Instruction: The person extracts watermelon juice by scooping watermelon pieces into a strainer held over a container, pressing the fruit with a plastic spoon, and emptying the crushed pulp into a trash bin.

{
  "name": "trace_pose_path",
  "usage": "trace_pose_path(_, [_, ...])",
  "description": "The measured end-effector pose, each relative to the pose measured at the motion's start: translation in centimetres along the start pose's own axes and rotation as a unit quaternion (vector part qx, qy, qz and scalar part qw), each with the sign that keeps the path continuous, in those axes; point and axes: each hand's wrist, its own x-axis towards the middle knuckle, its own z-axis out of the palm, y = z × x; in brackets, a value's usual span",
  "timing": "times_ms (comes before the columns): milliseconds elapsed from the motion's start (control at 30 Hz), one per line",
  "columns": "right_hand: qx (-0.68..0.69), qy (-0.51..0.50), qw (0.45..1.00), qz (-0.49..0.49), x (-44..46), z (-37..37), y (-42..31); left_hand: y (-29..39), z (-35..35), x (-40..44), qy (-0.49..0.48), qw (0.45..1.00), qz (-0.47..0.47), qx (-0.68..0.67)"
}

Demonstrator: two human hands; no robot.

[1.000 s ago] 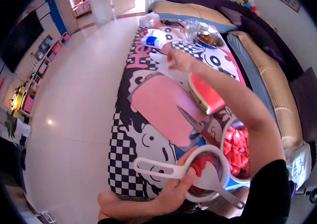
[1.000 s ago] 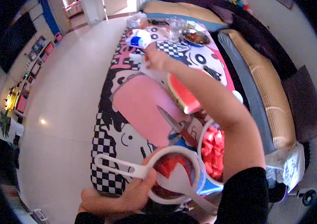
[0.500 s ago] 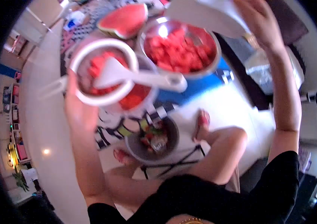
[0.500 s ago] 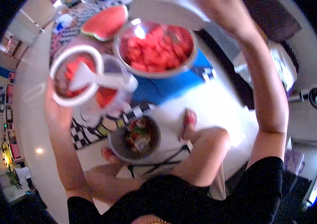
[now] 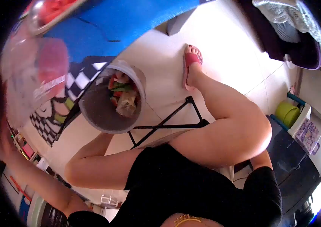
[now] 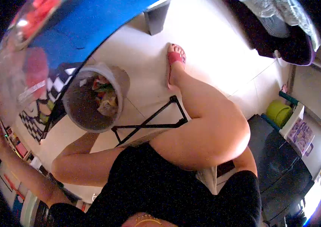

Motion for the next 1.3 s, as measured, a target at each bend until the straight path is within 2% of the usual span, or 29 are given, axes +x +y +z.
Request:
trace_pose_path(133, [0.021, 0.02, 0.999, 0.026, 12.3, 7.8, -6.9, -1.5, -3.3, 2.4, -0.039, 0.978, 0.087, 0.187])
trace_pose_path(267, [0.002, -0.017, 0.996, 0.091, 16.6, 11.2, -7.6, -2.0, -6.3, 4.3, -0.062, 0.948, 0.137, 0.282])
trace_pose_path(367, [-0.138, 0.017, 0.99, -0.012, 18.0, 14.5, -4.5, -1.6, -7.4, 5.1, -0.072, 0.932, 0.156, 0.32])
trace_pose_path(400, [-0.09, 0.017, 0.996, 0.01, 17.3, 13.0, -5.4, -1.5, -7.7, 5.2, -0.075, 0.927, 0.162, 0.329])
trace_pose_path(500, [-0.103, 0.008, 0.994, -0.022, 17.0, 12.0, -5.6, -1.2, -8.6, 5.2, -0.075, 0.918, 0.171, 0.349])
trace_pose_path(633, [-0.121, 0.014, 0.992, -0.007, 17.8, 13.2, -4.9, -0.8, -9.4, 5.1, -0.077, 0.913, 0.178, 0.36])
trace_pose_path(667, [-0.114, 0.066, 0.991, -0.037, 19.2, 16.6, -2.4, -0.8, -9.7, 5.1, -0.083, 0.915, 0.174, 0.356])
trace_pose_path(767, [-0.101, -0.006, 0.995, -0.023, 17.7, 12.7, -4.6, -0.5, -10.2, 4.7, -0.075, 0.911, 0.186, 0.36])
trace_pose_path(800, [-0.107, -0.021, 0.994, 0.011, 16.9, 11.2, -6.3, -0.5, -10.1, 4.8, -0.075, 0.91, 0.186, 0.362])
trace_pose_path(900, [-0.039, 0.039, 0.998, 0.019, 18.2, 13.5, -4.5, -0.4, -10.1, 4.7, -0.079, 0.908, 0.18, 0.369])
trace_pose_path(933, [-0.131, 0.017, 0.991, -0.025, 17.7, 13.1, -4.3, -0.4, -10.1, 4.8, -0.081, 0.908, 0.179, 0.37])
trace_pose_path(1033, [-0.13, -0.006, 0.991, 0.0, 17.4, 12.4, -5.1, -0.4, -10.0, 5.0, -0.081, 0.907, 0.179, 0.372])
trace_pose_path(1133, [-0.106, 0.013, 0.994, -0.037, 17.1, 11.9, -4.8, -0.7, -10.0, 4.8, -0.083, 0.909, 0.174, 0.37])
trace_pose_path(1300, [-0.124, 0.03, 0.992, -0.021, 17.2, 12.3, -5.1, -0.7, -10.2, 4.3, -0.084, 0.91, 0.169, 0.369])
